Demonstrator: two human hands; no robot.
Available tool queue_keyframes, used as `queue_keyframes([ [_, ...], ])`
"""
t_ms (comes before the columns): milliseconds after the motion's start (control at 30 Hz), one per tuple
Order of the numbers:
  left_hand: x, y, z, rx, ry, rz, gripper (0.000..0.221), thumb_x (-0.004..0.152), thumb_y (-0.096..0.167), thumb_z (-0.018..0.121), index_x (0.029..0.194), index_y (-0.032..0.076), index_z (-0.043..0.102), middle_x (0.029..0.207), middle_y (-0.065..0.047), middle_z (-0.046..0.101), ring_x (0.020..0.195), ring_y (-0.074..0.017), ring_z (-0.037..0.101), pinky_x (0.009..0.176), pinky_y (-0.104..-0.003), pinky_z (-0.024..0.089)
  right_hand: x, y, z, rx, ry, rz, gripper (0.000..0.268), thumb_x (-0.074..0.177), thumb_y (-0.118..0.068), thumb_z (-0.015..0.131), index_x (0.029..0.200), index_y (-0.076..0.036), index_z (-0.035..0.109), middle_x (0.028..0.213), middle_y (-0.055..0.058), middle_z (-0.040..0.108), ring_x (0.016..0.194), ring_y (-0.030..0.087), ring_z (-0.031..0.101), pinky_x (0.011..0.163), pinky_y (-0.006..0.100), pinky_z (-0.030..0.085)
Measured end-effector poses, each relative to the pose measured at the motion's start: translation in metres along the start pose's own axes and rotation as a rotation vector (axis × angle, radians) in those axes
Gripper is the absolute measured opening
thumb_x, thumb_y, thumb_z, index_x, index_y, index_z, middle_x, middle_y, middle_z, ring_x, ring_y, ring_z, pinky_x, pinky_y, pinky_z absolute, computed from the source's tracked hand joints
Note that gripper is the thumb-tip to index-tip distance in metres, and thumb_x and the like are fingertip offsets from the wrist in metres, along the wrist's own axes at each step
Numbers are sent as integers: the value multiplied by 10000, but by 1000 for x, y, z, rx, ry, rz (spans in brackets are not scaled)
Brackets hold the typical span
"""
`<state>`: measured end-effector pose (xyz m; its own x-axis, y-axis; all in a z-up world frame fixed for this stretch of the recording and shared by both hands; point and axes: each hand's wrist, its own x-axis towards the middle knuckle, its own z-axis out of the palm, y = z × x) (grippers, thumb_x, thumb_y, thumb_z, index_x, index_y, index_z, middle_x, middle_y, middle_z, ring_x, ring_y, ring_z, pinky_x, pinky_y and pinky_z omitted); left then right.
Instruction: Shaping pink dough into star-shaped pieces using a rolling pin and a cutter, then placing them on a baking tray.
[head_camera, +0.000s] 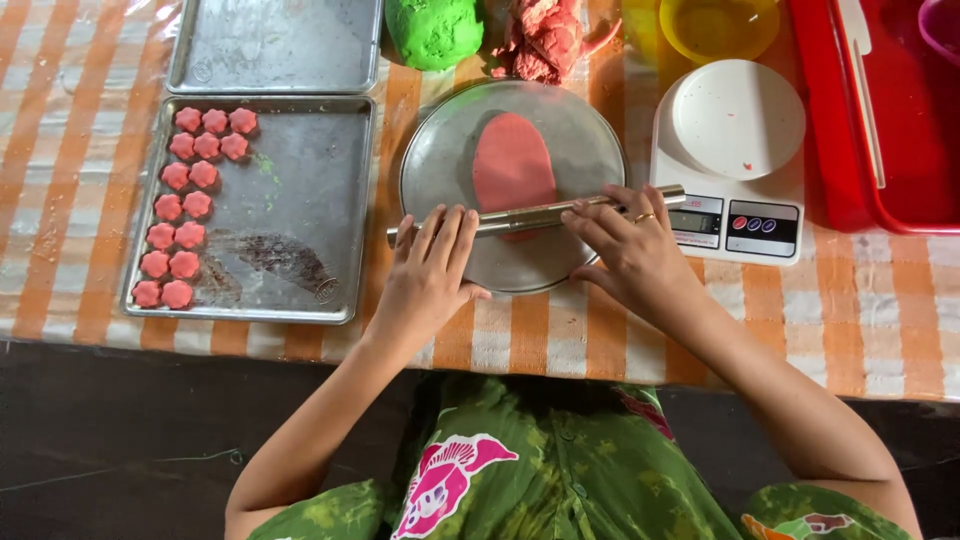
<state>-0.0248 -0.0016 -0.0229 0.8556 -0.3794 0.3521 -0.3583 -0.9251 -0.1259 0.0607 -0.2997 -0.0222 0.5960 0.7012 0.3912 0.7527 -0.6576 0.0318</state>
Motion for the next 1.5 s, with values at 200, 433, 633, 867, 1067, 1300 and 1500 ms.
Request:
queue_keyframes([
  [200, -11, 1, 10, -5, 120, 20, 867, 800, 579, 744, 1484, 88, 537, 1430, -139, 599, 1319, -318, 572, 1087, -569, 448, 1, -14, -14, -76, -14, 55, 764, 700, -538, 837, 1351, -180, 657, 1130, -6, 566, 1150, 271, 512, 1032, 506, 410],
  [433, -3, -3, -3, -175, 40, -37, 696, 794, 560, 800, 1340, 149, 673, 1257, -100, 696, 1183, -294, 656, 974, -519, 521, 5, -17, -27, -1, -63, 81, 692, 724, -470, 837, 1336, -213, 641, 1263, 32, 602, 1190, 273, 514, 1034, 512, 388],
  [633, 82, -53, -12, -620, -21, -85, 344, 1015, 358, 626, 1226, 107, 729, 1115, -129, 760, 1027, -312, 735, 889, -457, 576, 15, -26, -30, 117, -126, 37, 594, 783, -299, 819, 1331, -181, 622, 1138, 38, 663, 1045, 249, 600, 946, 413, 436],
  [867, 179, -82, 71, -620, -293, -92, 489, 1008, 326, 603, 1436, 89, 578, 1233, -199, 709, 1183, -394, 660, 1014, -518, 498, 10, -33, -37, 182, -83, -54, 418, 903, -106, 627, 1318, -159, 644, 1048, 68, 658, 934, 270, 671, 819, 397, 533],
  [1067, 201, -79, 80, -586, -415, -122, 475, 872, 381, 746, 1298, 182, 681, 1088, -90, 767, 1138, -309, 699, 977, -469, 535, 14, -36, -44, 164, -91, -156, 232, 1020, -200, 552, 1202, -192, 696, 965, 13, 657, 886, 205, 665, 734, 315, 507],
  [1300, 212, -91, 100, -629, -508, -92, 318, 748, 368, 853, 975, 171, 747, 1037, -97, 746, 1178, -336, 665, 989, -446, 536, 11, -34, -39, 175, -64, -131, 237, 1049, -228, 496, 1171, -197, 697, 966, 0, 662, 877, 190, 665, 720, 324, 517],
  [1500, 213, -83, 22, -644, -533, -20, 206, 921, 268, 708, 835, 81, 722, 976, -202, 720, 1174, -423, 630, 973, -505, 505, 14, -35, -43, 203, -57, -132, 266, 1024, -182, 489, 1191, -176, 696, 966, 30, 676, 889, 218, 684, 710, 356, 547],
])
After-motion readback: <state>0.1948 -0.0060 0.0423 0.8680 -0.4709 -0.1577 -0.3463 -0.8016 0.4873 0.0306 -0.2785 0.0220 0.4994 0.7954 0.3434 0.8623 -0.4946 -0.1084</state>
